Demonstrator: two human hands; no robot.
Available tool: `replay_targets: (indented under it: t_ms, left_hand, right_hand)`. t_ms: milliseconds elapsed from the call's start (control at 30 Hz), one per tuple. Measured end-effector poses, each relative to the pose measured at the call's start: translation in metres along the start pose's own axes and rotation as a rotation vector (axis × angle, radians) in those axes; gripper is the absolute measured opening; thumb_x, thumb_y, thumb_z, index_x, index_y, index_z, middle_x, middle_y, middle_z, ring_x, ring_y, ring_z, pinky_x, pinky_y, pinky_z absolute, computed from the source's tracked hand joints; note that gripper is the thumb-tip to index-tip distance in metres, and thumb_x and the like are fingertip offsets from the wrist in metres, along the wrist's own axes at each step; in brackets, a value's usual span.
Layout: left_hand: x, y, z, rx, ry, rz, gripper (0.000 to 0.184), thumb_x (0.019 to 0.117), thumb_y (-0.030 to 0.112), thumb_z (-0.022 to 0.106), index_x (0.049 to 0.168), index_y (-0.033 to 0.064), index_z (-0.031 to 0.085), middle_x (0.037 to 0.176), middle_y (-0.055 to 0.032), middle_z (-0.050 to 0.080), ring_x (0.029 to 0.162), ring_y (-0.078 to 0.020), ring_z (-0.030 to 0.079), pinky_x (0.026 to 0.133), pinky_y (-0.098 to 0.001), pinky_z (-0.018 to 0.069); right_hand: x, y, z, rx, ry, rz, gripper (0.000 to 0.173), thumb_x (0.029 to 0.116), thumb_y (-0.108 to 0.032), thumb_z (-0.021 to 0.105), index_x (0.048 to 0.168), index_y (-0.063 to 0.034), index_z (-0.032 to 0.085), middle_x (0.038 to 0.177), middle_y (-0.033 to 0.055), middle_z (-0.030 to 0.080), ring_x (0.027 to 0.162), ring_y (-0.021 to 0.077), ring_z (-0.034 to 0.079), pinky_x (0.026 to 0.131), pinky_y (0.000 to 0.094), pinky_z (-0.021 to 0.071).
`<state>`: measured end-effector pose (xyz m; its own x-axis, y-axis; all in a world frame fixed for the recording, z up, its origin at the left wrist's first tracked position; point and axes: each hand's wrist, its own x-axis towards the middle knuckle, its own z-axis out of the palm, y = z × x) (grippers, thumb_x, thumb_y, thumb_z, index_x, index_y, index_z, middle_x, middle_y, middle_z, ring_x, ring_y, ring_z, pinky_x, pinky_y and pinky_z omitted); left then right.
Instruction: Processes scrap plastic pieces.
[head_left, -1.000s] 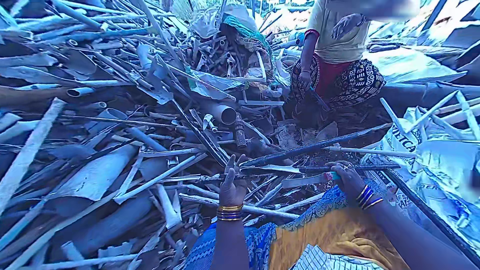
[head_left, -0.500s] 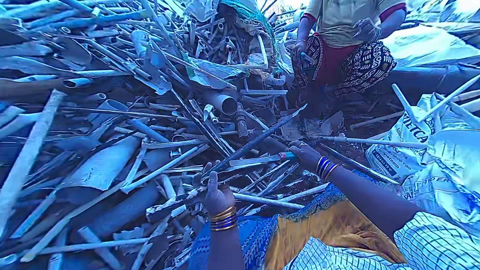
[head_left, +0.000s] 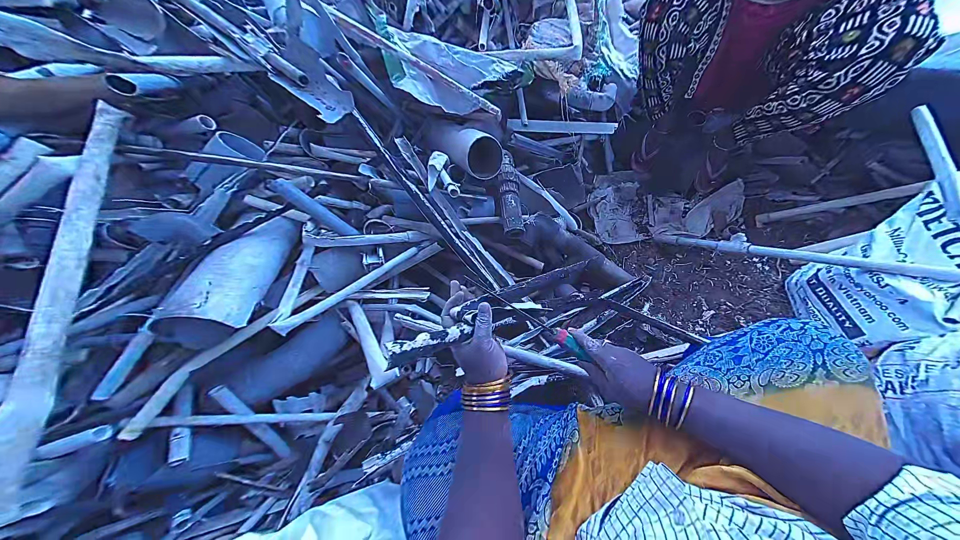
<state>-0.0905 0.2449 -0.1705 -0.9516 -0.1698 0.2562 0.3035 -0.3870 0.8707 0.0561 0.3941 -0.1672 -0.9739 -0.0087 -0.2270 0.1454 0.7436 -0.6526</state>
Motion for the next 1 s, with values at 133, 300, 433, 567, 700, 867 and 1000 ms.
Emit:
replay_targets:
  t_ms: [133, 300, 433, 567, 700, 867, 1000]
  left_hand:
    - [0.002, -0.003, -0.006, -0.056, -0.089, 0.019, 0.048, 0.0884, -0.006, 0.056, 0.134, -0.0067, 0.043, 0.127, -0.0038, 0.060, 0.114, -0.0051, 0.060, 0.098, -0.0254, 0.0521]
    - [0.007, -0.005, -0.016, -0.059, -0.209, 0.037, 0.057, 0.0835, -0.002, 0.061, 0.137, -0.0074, 0.040, 0.136, -0.0022, 0.055, 0.119, -0.0035, 0.057, 0.100, -0.0252, 0.0506]
    - [0.010, -0.002, -0.024, -0.061, -0.315, 0.051, 0.064, 0.0787, 0.002, 0.069, 0.135, -0.0082, 0.041, 0.139, -0.0029, 0.056, 0.119, -0.0038, 0.059, 0.099, -0.0256, 0.0515]
    - [0.018, -0.002, -0.032, -0.014, -0.420, 0.077, 0.076, 0.0776, 0.017, 0.080, 0.137, -0.0091, 0.040, 0.148, -0.0026, 0.047, 0.123, -0.0017, 0.055, 0.101, -0.0241, 0.0494]
    - [0.014, 0.002, -0.033, 0.027, -0.477, 0.107, 0.076, 0.0776, 0.026, 0.084, 0.133, -0.0093, 0.045, 0.155, -0.0056, 0.042, 0.127, -0.0006, 0.054, 0.102, -0.0225, 0.0484]
    - [0.019, 0.000, -0.030, 0.072, -0.435, 0.114, 0.069, 0.0796, 0.017, 0.078, 0.132, -0.0128, 0.044, 0.154, -0.0092, 0.041, 0.128, -0.0025, 0.052, 0.103, -0.0230, 0.0469]
    - [0.012, -0.004, -0.025, 0.066, -0.303, 0.079, 0.047, 0.0864, -0.001, 0.059, 0.128, -0.0110, 0.041, 0.149, -0.0126, 0.049, 0.132, -0.0095, 0.053, 0.107, -0.0295, 0.0470]
  right_hand:
    - [0.008, 0.010, 0.006, 0.042, -0.023, 0.089, 0.060, 0.1114, -0.023, 0.041, 0.165, -0.0075, 0.017, 0.130, 0.0300, 0.063, 0.118, 0.0449, 0.064, 0.104, 0.0564, 0.0476]
    - [0.002, -0.001, 0.001, -0.068, -0.088, 0.158, 0.060, 0.1121, -0.027, 0.037, 0.166, -0.0138, 0.014, 0.125, 0.0317, 0.062, 0.110, 0.0484, 0.065, 0.095, 0.0601, 0.0504]
    - [0.019, 0.028, -0.008, 0.059, -0.080, 0.376, 0.062, 0.1124, -0.024, 0.037, 0.166, -0.0129, 0.008, 0.135, 0.0293, 0.060, 0.125, 0.0443, 0.060, 0.107, 0.0578, 0.0449]
    - [0.000, 0.006, -0.005, -0.002, -0.083, 0.103, 0.061, 0.1123, -0.025, 0.038, 0.166, -0.0119, 0.014, 0.128, 0.0318, 0.062, 0.115, 0.0480, 0.064, 0.100, 0.0596, 0.0482]
    - [0.026, 0.046, 0.002, 0.152, -0.096, 0.432, 0.062, 0.1121, -0.023, 0.038, 0.166, -0.0096, 0.010, 0.139, 0.0307, 0.057, 0.128, 0.0447, 0.058, 0.110, 0.0573, 0.0428]
    - [0.009, 0.015, 0.000, 0.125, -0.066, 0.158, 0.061, 0.1126, -0.024, 0.038, 0.166, -0.0101, 0.013, 0.133, 0.0306, 0.061, 0.123, 0.0455, 0.061, 0.107, 0.0575, 0.0447]
    - [0.028, 0.041, 0.017, 0.217, -0.082, 0.367, 0.060, 0.1124, -0.024, 0.038, 0.166, -0.0112, 0.013, 0.136, 0.0298, 0.059, 0.125, 0.0438, 0.060, 0.108, 0.0567, 0.0448]
